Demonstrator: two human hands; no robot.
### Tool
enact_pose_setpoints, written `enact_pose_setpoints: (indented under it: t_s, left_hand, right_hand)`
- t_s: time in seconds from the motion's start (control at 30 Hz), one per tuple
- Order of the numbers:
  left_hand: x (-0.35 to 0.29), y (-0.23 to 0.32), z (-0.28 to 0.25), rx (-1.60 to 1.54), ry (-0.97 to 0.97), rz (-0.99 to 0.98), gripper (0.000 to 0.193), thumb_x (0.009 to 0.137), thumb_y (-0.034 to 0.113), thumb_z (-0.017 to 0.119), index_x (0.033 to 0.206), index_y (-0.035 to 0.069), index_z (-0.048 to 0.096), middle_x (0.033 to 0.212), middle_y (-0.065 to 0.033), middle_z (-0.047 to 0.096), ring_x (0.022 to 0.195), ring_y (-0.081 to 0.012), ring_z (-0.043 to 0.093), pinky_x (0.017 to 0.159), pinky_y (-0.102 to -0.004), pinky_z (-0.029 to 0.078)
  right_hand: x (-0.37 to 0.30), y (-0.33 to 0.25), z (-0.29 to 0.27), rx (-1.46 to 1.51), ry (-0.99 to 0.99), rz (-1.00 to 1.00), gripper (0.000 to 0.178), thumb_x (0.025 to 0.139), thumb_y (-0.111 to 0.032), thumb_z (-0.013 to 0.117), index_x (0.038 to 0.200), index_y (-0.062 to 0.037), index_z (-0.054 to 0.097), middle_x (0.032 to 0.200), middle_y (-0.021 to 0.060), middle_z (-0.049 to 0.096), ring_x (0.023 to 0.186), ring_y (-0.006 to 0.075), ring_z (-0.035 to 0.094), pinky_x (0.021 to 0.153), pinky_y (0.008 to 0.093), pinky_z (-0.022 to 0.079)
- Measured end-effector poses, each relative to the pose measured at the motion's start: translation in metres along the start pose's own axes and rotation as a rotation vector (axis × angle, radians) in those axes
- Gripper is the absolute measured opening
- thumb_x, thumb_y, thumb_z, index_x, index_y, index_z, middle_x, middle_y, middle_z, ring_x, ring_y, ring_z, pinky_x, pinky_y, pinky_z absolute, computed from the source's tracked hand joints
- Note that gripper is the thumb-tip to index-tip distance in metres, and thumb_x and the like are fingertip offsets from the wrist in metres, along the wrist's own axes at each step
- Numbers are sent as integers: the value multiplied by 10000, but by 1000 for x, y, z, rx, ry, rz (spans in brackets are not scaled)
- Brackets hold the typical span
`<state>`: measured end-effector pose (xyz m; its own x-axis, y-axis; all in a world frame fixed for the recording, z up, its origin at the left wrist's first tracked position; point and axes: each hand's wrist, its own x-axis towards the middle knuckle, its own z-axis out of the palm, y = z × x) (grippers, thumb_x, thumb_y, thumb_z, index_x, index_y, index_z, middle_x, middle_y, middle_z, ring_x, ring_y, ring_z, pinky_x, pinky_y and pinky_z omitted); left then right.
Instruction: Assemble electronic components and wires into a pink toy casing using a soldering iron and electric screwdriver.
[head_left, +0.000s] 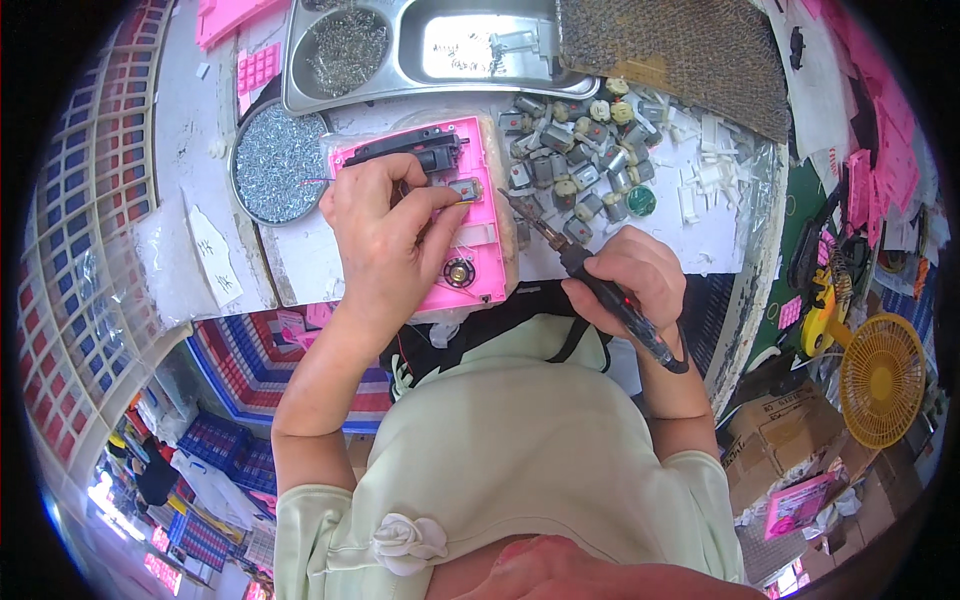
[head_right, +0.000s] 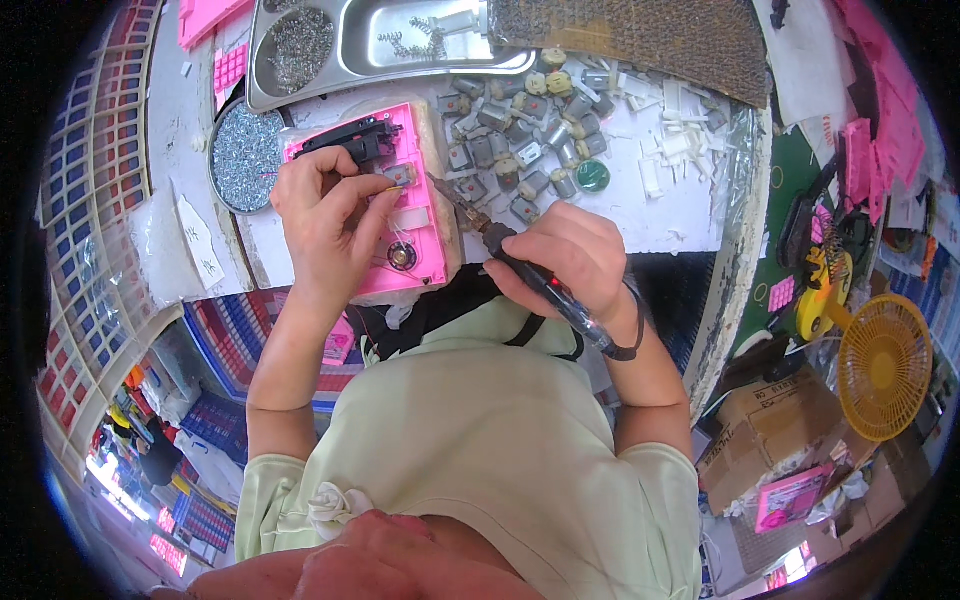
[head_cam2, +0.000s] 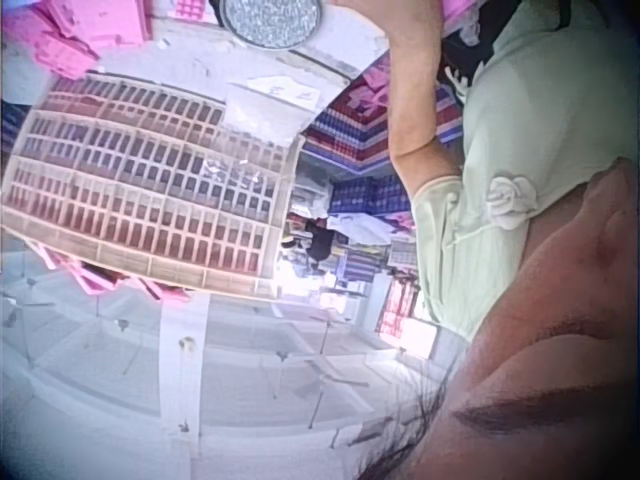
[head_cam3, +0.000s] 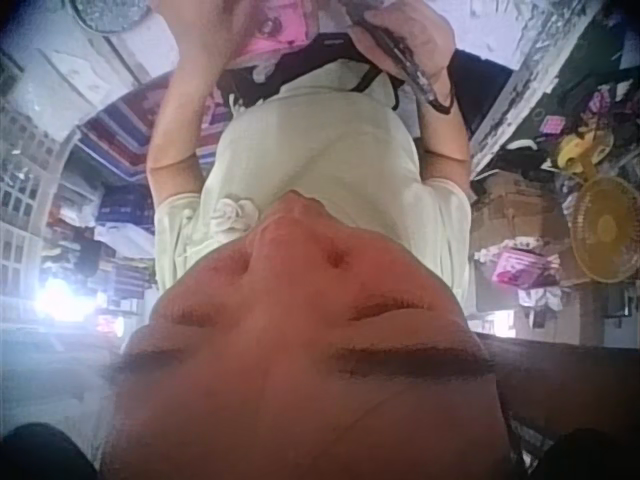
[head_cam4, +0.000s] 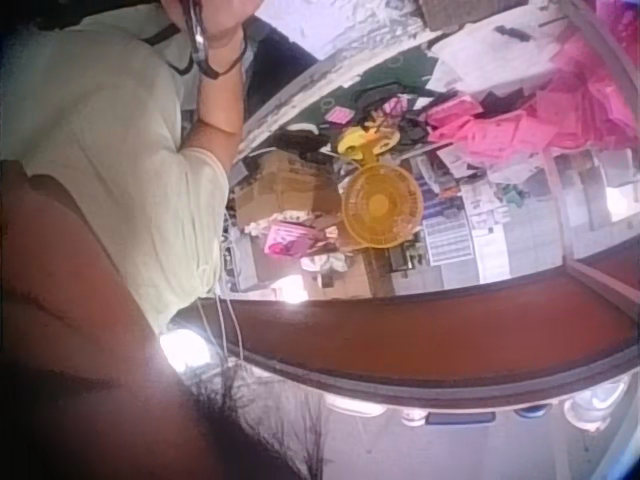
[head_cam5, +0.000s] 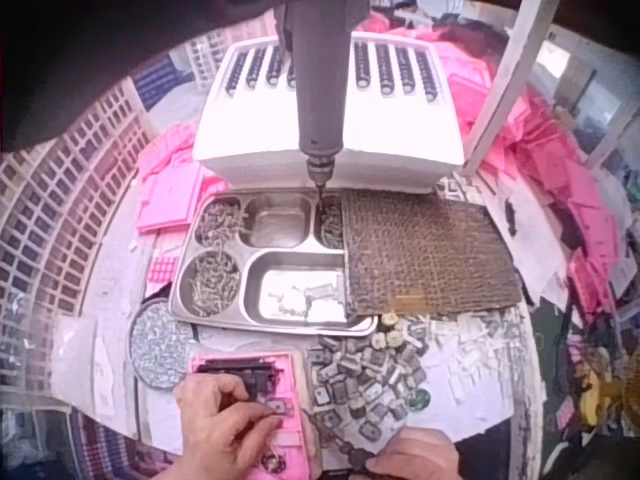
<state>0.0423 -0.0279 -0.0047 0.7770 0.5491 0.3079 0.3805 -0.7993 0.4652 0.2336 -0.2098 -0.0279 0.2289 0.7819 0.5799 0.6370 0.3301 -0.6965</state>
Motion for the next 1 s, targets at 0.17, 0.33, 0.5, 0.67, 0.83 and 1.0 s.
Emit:
enact_pose_setpoints:
  t_s: [0.17,0.33,0.5,0.67,0.83,1.0]
  left_hand:
    - [0,1,-1,0,-9,-3,192,712,146,857,878,109,770,998,-43,583,956,-241,540,875,-390,366]
    - [1,1,-2,-6,-10,-4,196,711,144,861,883,109,773,1002,-43,586,955,-240,542,877,-389,366]
    - [0,1,-2,-1,-6,-4,192,716,147,862,883,113,775,1003,-43,584,952,-238,543,877,-386,363]
    - [0,1,-3,6,-17,-6,187,725,143,850,894,113,776,1005,-42,586,960,-236,546,877,-384,362]
    - [-1,0,-4,-24,5,13,181,730,117,825,903,121,772,990,-28,606,947,-227,557,870,-388,356]
    - [-1,-2,-4,-26,27,39,185,718,115,821,893,150,770,920,17,627,905,-202,571,853,-390,343]
  right_hand:
    - [-1,1,2,-2,16,-5,415,684,-45,886,1013,-46,634,689,63,626,541,215,587,471,291,436]
    - [-1,0,1,-9,9,0,414,685,-47,887,1012,-47,634,692,64,625,542,216,586,471,292,435]
    - [1,-1,0,-13,4,6,408,686,-47,887,1008,-46,636,691,65,622,542,220,584,473,295,435]
    - [-1,0,1,-2,11,12,404,685,-45,886,1004,-47,638,686,64,621,537,218,580,472,293,432]
    - [-2,1,1,2,14,10,401,685,-42,884,1002,-47,639,690,66,629,534,220,580,470,296,433]
    - [1,1,2,9,14,8,386,684,-39,881,987,-46,643,694,69,635,537,222,584,468,298,433]
